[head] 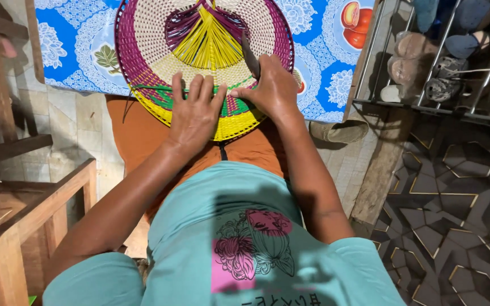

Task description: Weaving a colorful hand fan using thin strands of material and a small metal tool to thread them through the frame.

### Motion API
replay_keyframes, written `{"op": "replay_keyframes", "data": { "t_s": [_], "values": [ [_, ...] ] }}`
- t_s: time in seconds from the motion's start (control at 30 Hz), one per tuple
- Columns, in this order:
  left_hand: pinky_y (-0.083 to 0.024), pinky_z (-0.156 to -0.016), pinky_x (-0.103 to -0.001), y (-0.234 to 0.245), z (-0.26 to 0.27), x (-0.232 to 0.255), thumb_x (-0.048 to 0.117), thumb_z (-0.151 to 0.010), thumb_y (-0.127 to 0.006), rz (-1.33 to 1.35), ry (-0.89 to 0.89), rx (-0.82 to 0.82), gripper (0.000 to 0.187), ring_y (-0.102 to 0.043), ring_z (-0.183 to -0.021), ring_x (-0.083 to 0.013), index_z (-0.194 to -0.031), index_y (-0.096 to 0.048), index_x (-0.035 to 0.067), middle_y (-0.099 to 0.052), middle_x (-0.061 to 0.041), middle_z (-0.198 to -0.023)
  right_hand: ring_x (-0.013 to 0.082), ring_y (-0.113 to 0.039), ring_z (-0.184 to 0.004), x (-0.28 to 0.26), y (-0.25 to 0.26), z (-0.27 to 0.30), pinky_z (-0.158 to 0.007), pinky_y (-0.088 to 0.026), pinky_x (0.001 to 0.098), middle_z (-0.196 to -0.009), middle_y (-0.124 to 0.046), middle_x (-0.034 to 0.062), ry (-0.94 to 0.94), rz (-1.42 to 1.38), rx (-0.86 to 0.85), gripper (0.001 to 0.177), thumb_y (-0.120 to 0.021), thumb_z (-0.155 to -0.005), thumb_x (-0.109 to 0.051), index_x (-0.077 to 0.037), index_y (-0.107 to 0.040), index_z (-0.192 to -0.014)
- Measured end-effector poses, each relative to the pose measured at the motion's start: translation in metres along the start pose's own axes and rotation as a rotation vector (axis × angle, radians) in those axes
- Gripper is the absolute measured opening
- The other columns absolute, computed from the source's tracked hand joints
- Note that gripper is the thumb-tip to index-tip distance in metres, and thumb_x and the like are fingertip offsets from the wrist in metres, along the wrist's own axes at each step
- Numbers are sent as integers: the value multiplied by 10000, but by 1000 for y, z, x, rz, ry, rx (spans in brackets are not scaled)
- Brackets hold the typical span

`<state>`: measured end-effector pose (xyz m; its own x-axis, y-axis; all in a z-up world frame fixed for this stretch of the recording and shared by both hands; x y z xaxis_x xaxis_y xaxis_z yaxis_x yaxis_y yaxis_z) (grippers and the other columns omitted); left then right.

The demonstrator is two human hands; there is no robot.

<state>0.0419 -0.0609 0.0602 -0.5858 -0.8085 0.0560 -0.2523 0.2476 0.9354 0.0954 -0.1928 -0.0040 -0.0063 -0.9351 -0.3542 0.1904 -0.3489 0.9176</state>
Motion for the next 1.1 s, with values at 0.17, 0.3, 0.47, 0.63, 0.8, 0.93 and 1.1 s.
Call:
{"op": "replay_keyframes", "data": {
  "t_s": [0.17,0.3,0.47,0.63,0.8,0.93,1.1],
  "values": [
    [-199,-1014,-579,-43,13,20,143,-846,-427,-137,-99,-182,384,-413,-1144,-296,-1190,-547,20,-482,-161,-1177,260,-529,-713,2,-1,-5,-476,-377,420,-843,-532,49,-85,-30,-55,565,-751,-643,-571,-113,-481,-834],
    [-180,-984,-642,-67,3,58,213,-868,-333,-531,-303,-437,465,-371,-1074,-395,-1250,-470,-13,-441,-225,-1187,304,-535,-708,5,-5,-6,-491,-373,470,-793,-520,64,7,11,51,435,-681,-718,-486,-114,-464,-777],
    [-239,-976,-587,-61,-17,64,129,-830,-416,-368,-238,-482,271,-411,-1063,-368,-965,-625,21,-514,-208,-1065,364,-580,-740,14,-3,-7,-635,-449,459,-758,-498,90,0,-126,-3,309,-645,-782,-403,-130,-502,-799],
    [-335,-828,-579,-35,-13,-8,13,-712,-512,112,33,-47,170,-551,-927,-361,-820,-642,-6,-587,-181,-853,307,-563,-733,38,10,8,-659,-441,393,-769,-532,150,33,-548,-13,253,-667,-810,-298,-72,-575,-879],
    [-346,-823,-409,-9,24,-83,45,-762,-597,216,290,70,146,-476,-930,-286,-897,-651,54,-479,-85,-897,229,-524,-568,84,54,36,-526,-419,346,-714,-546,90,-166,-497,268,177,-682,-834,-254,-114,-600,-907],
    [-344,-851,-420,-1,44,-97,38,-743,-652,240,369,58,207,-466,-975,-294,-950,-654,37,-496,-88,-955,160,-474,-514,123,40,39,-451,-355,305,-624,-526,47,-254,-547,269,126,-660,-851,-231,-130,-593,-883],
    [-352,-836,-407,15,49,-114,3,-765,-679,313,480,118,204,-462,-962,-288,-967,-655,17,-481,-88,-992,47,-385,-388,116,15,38,-322,-332,167,-576,-391,-30,-389,-1340,98,89,-572,-882,-133,-77,-505,-902]
  ]
}}
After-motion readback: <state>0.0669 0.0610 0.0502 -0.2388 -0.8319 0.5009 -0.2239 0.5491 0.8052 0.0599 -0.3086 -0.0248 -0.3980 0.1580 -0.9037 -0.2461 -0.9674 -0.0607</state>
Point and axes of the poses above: each hand's wrist, its own z-axis away from the middle knuckle, its own y-axis out of the back of the hand, x = y × z, the point moved 9 cm from there along -z, towards the middle knuckle
